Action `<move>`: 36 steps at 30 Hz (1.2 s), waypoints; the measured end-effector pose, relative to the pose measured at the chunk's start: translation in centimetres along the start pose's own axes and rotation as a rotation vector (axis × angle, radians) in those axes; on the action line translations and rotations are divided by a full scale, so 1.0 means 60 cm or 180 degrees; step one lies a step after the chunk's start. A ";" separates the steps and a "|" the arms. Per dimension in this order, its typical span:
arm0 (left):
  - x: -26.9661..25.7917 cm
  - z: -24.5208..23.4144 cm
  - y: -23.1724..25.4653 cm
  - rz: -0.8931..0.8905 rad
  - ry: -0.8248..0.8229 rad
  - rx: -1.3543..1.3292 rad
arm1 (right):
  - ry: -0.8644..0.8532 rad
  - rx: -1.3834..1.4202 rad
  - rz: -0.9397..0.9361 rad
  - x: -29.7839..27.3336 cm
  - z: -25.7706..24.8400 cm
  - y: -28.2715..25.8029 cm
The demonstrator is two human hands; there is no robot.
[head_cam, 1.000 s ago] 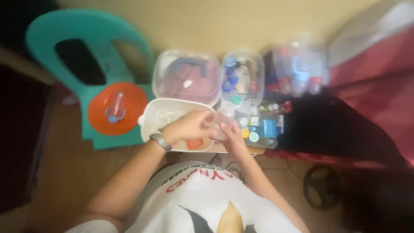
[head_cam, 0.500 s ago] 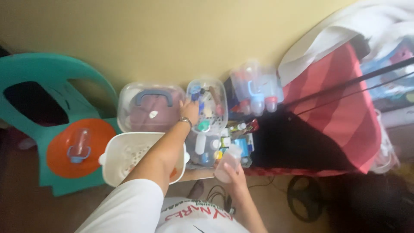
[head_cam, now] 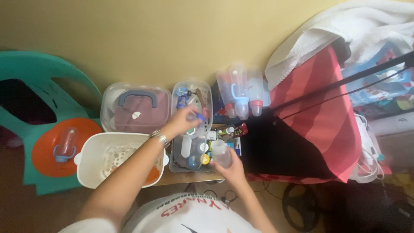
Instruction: Organizing and assembling baby bottle parts and accessories into containers.
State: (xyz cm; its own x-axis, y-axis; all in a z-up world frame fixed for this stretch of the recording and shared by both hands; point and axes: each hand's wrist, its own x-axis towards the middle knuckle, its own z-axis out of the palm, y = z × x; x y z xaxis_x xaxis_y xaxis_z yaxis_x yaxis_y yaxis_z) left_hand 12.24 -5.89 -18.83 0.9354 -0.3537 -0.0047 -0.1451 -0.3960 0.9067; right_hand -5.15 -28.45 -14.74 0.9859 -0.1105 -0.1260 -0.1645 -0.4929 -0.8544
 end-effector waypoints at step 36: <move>-0.224 -0.269 0.165 -0.0825 -0.1019 -0.0307 | -0.0796 -0.1388 -0.1220 -0.009 0.113 -0.305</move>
State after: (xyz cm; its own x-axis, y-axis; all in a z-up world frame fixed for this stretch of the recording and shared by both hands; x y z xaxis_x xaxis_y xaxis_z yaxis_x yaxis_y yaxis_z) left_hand 3.43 8.66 -2.99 0.7872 -0.5043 -0.3549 0.1268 -0.4308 0.8935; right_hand -2.48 -13.51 -2.45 0.9464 0.3229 -0.0109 0.2559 -0.7698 -0.5848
